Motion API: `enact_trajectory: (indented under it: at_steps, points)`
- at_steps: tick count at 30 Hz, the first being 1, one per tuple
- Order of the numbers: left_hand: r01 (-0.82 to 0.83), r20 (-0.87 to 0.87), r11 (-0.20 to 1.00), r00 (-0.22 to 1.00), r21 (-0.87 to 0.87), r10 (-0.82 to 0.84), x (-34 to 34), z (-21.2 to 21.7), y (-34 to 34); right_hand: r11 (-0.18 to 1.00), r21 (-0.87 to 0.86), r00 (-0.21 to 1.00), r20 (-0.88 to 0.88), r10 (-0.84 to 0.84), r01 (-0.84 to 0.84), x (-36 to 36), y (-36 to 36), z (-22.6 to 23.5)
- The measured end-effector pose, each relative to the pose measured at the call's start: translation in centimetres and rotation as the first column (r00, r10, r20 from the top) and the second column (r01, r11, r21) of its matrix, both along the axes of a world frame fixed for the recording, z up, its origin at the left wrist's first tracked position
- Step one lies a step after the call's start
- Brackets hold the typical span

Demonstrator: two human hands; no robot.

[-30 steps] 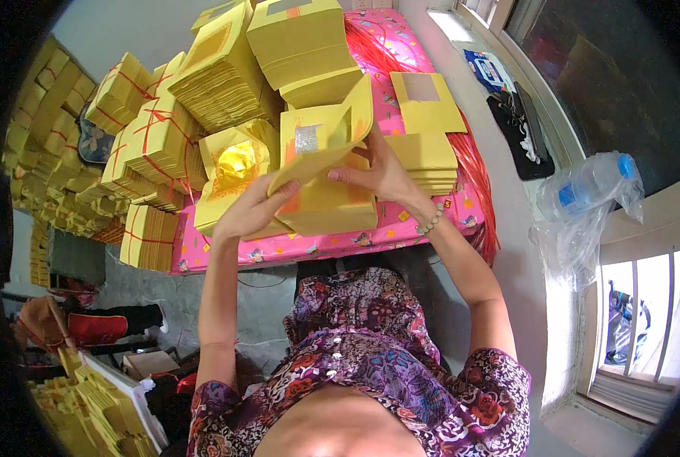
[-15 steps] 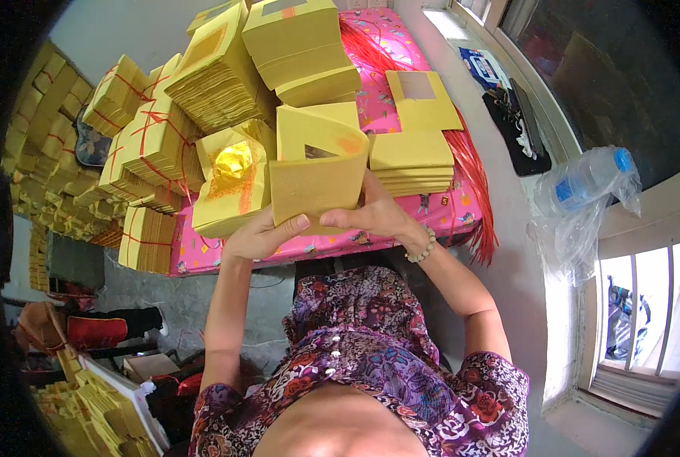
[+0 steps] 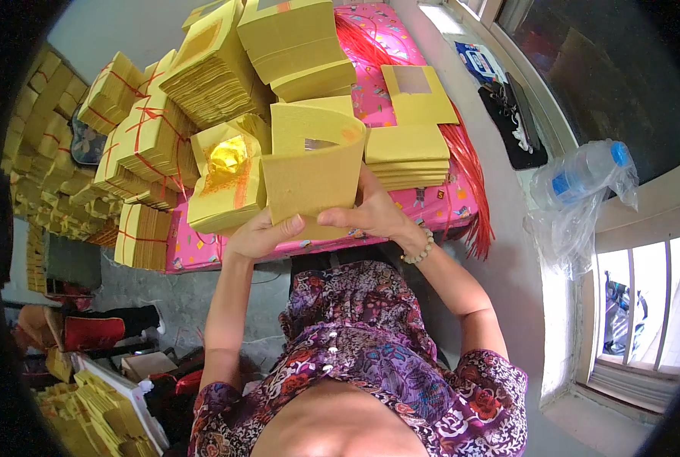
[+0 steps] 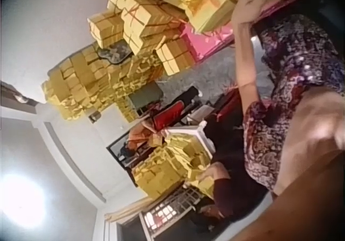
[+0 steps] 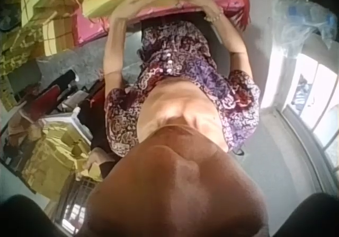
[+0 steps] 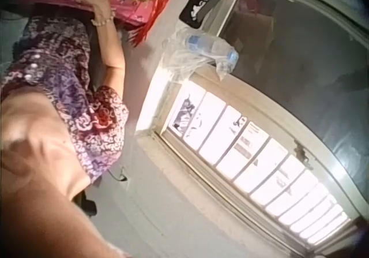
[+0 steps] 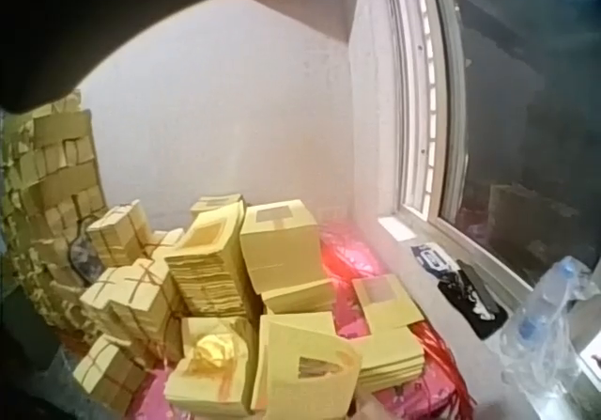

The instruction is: Folding yellow joss paper sheets and organizing them into stacks.

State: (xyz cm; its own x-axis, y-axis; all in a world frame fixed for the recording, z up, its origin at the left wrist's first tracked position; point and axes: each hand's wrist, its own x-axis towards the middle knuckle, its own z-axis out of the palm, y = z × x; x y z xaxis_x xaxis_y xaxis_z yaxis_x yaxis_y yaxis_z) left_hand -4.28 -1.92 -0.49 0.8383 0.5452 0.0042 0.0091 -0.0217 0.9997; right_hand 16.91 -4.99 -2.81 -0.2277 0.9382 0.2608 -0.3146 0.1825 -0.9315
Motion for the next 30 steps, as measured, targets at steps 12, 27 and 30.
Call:
enact_trajectory:
  at_steps: [12,27,30]
  points:
    - [-0.612,0.195,0.638,0.775,0.467,0.601,3.2,0.7,-0.4,0.966,0.05,0.964,0.075,-0.256,0.252,0.0,1.1,0.2]
    - [-0.599,0.423,0.793,0.752,0.116,0.506,5.5,-2.8,3.9,0.949,0.086,0.944,0.112,-0.311,0.303,0.6,4.6,-0.6]
    - [-0.621,0.424,0.777,0.735,0.106,0.529,5.9,-3.0,3.7,0.952,0.069,0.946,0.112,-0.305,0.299,0.8,4.9,-1.1]
